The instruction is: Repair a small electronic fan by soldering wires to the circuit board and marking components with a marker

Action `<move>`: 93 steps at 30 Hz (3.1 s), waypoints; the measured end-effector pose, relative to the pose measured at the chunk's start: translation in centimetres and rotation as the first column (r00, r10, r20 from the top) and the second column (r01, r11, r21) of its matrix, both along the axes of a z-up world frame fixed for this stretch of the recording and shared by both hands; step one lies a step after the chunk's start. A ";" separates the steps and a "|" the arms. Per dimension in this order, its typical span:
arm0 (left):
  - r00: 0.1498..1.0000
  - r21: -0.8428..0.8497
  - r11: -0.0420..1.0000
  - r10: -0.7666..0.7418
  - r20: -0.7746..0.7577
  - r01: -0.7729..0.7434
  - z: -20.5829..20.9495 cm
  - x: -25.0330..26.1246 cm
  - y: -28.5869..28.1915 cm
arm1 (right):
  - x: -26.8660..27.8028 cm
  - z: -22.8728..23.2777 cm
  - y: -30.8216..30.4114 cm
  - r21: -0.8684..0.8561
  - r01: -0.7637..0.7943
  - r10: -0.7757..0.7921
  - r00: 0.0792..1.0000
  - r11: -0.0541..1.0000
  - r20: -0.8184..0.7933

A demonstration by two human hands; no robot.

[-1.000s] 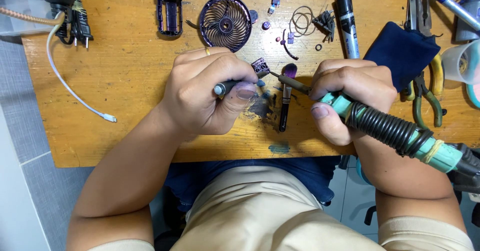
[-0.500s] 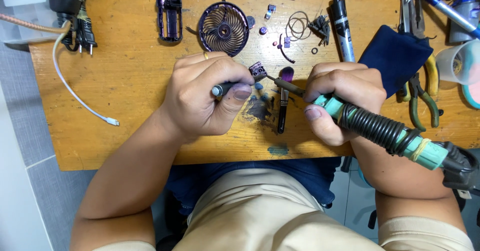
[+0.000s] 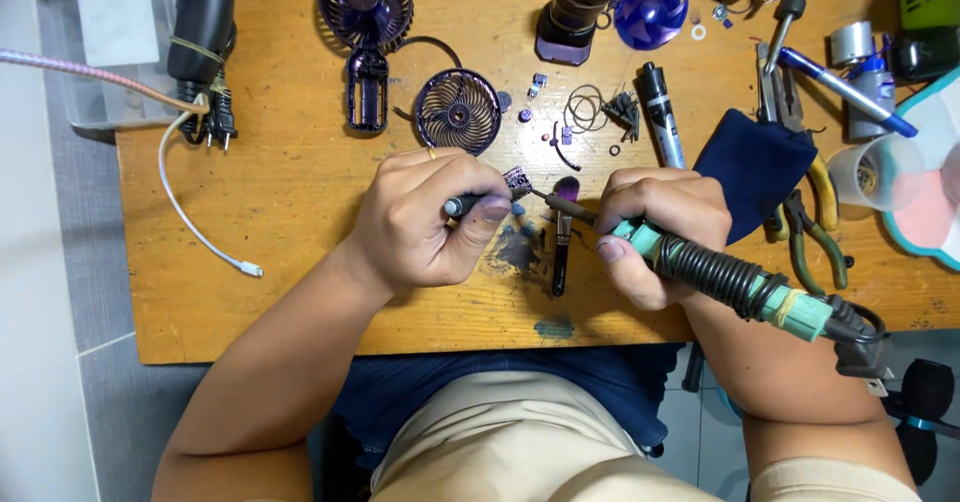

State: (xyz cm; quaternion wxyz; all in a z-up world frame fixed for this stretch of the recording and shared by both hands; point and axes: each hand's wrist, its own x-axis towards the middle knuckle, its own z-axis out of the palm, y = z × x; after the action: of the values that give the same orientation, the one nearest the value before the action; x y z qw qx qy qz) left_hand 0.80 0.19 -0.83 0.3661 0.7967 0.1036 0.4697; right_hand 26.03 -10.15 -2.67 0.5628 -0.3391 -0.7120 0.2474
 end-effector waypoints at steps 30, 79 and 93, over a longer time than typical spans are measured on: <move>0.995 -0.169 0.986 -0.010 -0.104 -0.008 0.4 0.3 -0.4 | 0.2 0.1 -0.2 -0.017 -0.019 0.019 1.000 1.000 0.007; 0.974 0.083 0.996 0.003 -0.225 0.016 0.7 -1.2 -0.4 | -1.1 3.3 -1.7 -0.169 0.080 -0.054 0.987 0.982 0.154; 0.975 0.026 0.999 -0.037 -0.221 0.044 0.9 -1.6 -0.2 | -2.0 4.6 -2.3 -0.283 0.089 -0.036 0.981 0.955 0.189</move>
State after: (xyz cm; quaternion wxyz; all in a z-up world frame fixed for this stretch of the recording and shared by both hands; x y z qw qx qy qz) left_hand -0.76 -0.05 0.06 0.3494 0.8514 0.1200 0.3724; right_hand 24.06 -12.43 1.97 0.4471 -0.4617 -0.7052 0.2994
